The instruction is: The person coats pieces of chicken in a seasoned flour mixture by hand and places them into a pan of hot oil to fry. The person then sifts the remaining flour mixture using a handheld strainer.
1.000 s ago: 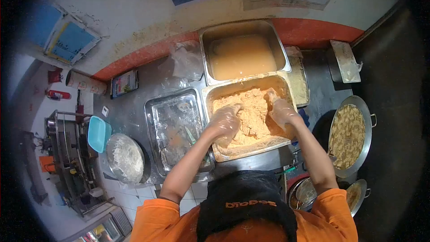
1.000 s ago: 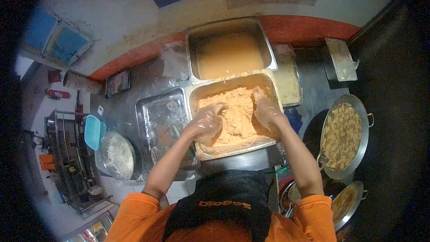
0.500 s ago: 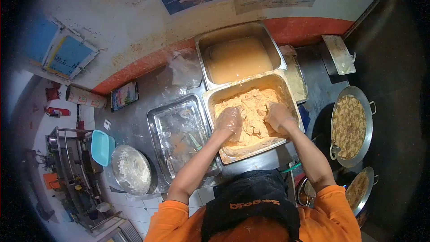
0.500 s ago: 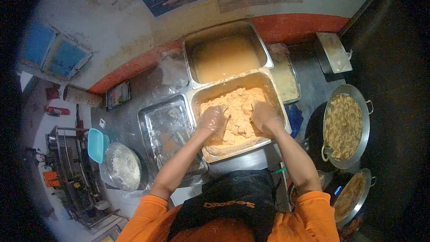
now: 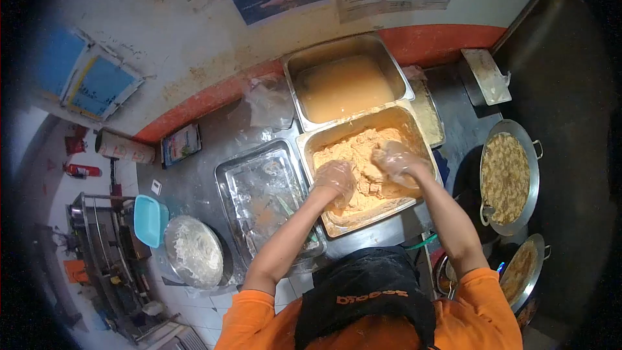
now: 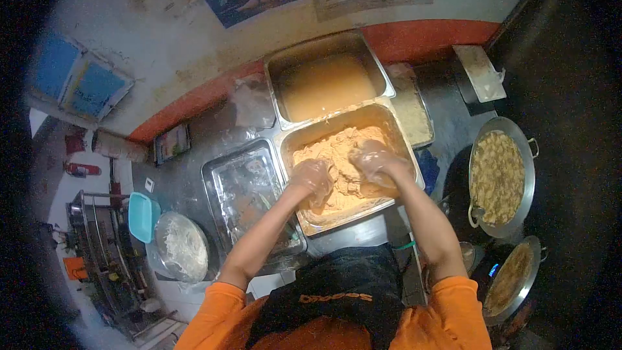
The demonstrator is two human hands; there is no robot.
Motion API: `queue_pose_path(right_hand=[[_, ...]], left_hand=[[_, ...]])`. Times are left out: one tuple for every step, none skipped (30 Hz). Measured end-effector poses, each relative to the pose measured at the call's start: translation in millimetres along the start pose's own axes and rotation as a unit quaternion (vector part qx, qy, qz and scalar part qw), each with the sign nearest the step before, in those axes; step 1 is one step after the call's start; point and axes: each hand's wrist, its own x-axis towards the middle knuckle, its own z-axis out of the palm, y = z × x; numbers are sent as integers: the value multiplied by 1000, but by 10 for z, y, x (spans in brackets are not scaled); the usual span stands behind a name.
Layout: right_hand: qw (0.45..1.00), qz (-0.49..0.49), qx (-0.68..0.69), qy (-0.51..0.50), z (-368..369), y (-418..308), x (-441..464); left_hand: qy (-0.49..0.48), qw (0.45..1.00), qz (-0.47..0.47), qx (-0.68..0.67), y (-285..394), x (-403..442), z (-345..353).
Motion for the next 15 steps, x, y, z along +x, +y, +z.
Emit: queue_pose_path(right_hand=[[999, 20, -23, -8, 43, -26, 62], [1000, 21, -21, -6, 134, 19, 183], [997, -47, -53, 19, 274, 80, 345], [989, -115, -84, 45, 341, 114, 435], [989, -110, -82, 48, 297, 80, 439], [985, -164, -48, 0, 210, 20, 430], [975, -215, -14, -46, 129, 2, 408], [977, -207, -12, -39, 128, 69, 450], [977, -187, -82, -65, 151, 134, 533], [970, -168, -151, -94, 195, 199, 596], [992, -79, -87, -41, 14, 59, 310], [992, -77, -86, -41, 20, 102, 319], [987, -81, -128, -54, -6, 178, 345], [980, -84, -169, -66, 14, 241, 360], [981, -80, -166, -63, 86, 273, 373]], left_hand=[[0, 1000, 4, 2, 28, 6, 41], [25, 999, -18, 19, 73, -7, 135], [49, 997, -39, 36, 81, -23, 193], [47, 998, -36, 38, 56, -32, 199], [45, 997, -31, 45, 34, -37, 201], [44, 997, -23, 52, 15, -21, 202], [42, 998, -12, 54, -17, -6, 212], [87, 996, 1, 24, -73, -4, 230], [134, 991, 13, -7, -100, -3, 182], [132, 991, 19, -7, -131, -21, 144], [133, 990, 11, -40, -104, -98, 17], [134, 988, 1, -74, -61, -182, -113], [95, 994, -14, -59, -16, -199, -264], [93, 994, -11, -59, -39, -207, -277], [103, 989, -19, -103, -51, -208, -295]])
